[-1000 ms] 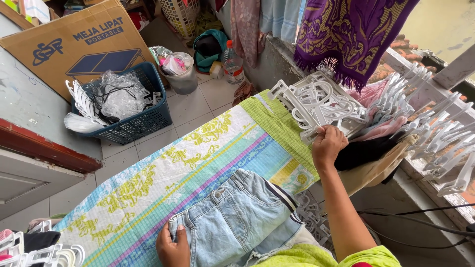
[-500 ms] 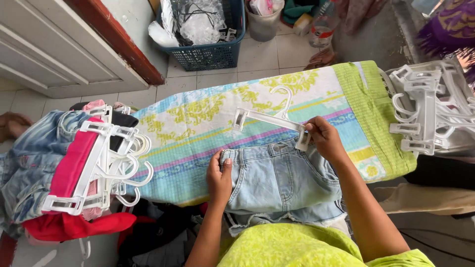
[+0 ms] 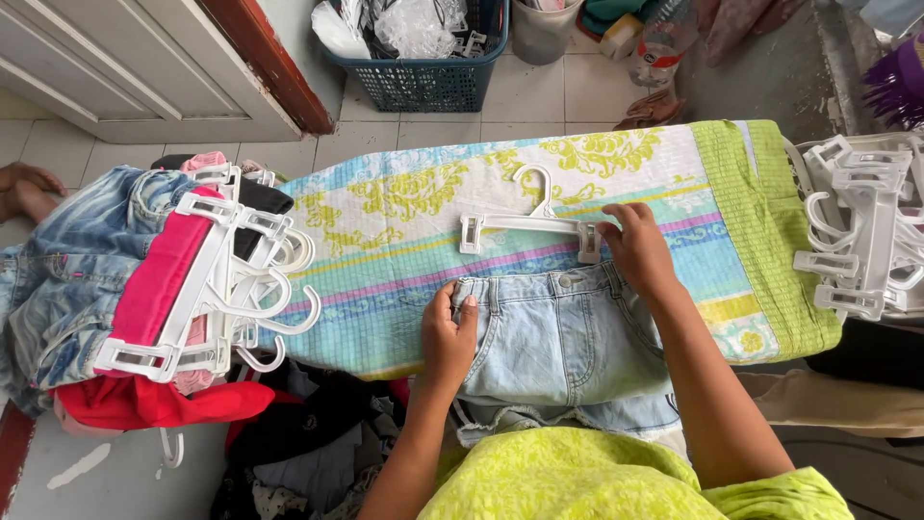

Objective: The person is taking children's clothing items from a pile, straightening them out on a padded surface, and then attaching them to plastic hangers using clips.

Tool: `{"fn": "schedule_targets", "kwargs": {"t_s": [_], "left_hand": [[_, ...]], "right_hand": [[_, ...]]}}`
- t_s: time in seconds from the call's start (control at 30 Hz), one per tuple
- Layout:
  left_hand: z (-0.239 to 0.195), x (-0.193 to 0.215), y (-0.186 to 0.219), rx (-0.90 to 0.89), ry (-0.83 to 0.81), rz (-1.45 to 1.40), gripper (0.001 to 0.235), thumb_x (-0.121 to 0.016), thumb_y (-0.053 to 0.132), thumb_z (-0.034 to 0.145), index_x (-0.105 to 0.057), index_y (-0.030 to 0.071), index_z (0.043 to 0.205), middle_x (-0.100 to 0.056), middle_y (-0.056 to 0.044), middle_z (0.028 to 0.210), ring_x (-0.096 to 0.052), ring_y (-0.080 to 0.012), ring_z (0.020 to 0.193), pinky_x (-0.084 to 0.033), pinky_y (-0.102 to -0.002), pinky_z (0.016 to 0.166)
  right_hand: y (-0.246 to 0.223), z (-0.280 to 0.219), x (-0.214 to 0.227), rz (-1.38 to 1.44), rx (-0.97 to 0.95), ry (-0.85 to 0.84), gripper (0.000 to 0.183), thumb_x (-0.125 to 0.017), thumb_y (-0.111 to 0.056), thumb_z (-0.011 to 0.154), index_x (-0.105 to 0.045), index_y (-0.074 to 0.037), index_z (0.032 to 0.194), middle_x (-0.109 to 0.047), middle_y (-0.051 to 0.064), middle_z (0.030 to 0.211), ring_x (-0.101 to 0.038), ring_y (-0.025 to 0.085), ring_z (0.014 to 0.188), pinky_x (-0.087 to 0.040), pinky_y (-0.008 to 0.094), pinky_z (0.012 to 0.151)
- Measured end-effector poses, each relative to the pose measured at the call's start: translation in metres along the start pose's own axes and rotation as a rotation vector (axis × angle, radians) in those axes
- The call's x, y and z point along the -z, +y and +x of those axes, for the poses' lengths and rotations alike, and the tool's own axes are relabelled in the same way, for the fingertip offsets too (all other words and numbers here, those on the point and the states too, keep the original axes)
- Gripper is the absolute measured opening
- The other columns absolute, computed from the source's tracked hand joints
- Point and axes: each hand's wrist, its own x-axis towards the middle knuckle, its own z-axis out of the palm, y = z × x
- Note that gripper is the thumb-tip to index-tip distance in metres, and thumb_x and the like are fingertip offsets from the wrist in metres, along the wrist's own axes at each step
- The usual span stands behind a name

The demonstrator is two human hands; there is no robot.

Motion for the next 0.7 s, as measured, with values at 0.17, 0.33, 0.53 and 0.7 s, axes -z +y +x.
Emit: {"fn": "schedule_targets", "kwargs": {"t_s": [0.17,0.33,0.53,0.7], "left_hand": [[0.002,0.007,0.007,0.028,-0.057,-0.021,0.041,-0.071,0.025,0.094,-0.065,0.002,0.129,-0.070,-0.025,0.111,-0.066,-0.0443,0.107,-0.054,-0.050,0.092],[0.003,0.018,0.017,0.087,-0.188,-0.202,0.043,-0.074,0.014,0.089,-0.068,0.006,0.130,-0.072,-0.018,0.111,-0.067,-0.0374,0.109,-0.055,-0.044,0.094],[-0.013,0.043,0.026,-0.184,-0.212,-0.223,0.024,-0.075,-0.009,0.080,-0.078,0.012,0.092,-0.066,-0.004,0.089,-0.066,-0.0264,0.087,-0.053,-0.037,0.083],[-0.017,0.027,-0.004,-0.272,-0.151,-0.172,0.027,-0.075,-0.005,0.081,-0.068,0.019,0.072,-0.062,0.002,0.081,-0.061,-0.0209,0.079,-0.050,-0.030,0.079]], "right_hand": [[-0.003,-0.055,0.033,0.026,-0.161,-0.137,0.048,-0.074,-0.027,0.095,-0.066,0.000,0.135,-0.064,0.025,0.116,-0.061,0.047,0.116,-0.053,0.055,0.094],[0.002,-0.099,0.055,0.243,-0.222,-0.126,0.054,-0.076,-0.010,0.087,-0.066,-0.013,0.140,-0.059,0.015,0.110,-0.057,0.041,0.117,-0.048,0.051,0.100],[0.008,-0.136,0.057,0.178,0.069,0.089,0.037,-0.068,0.008,0.087,-0.073,-0.016,0.114,-0.050,0.008,0.102,-0.057,0.033,0.110,-0.049,0.042,0.098],[0.038,-0.160,0.012,-0.062,0.364,0.231,0.041,-0.055,0.014,0.080,-0.062,-0.016,0.107,-0.058,0.014,0.121,-0.055,0.038,0.124,-0.045,0.050,0.108]]}}
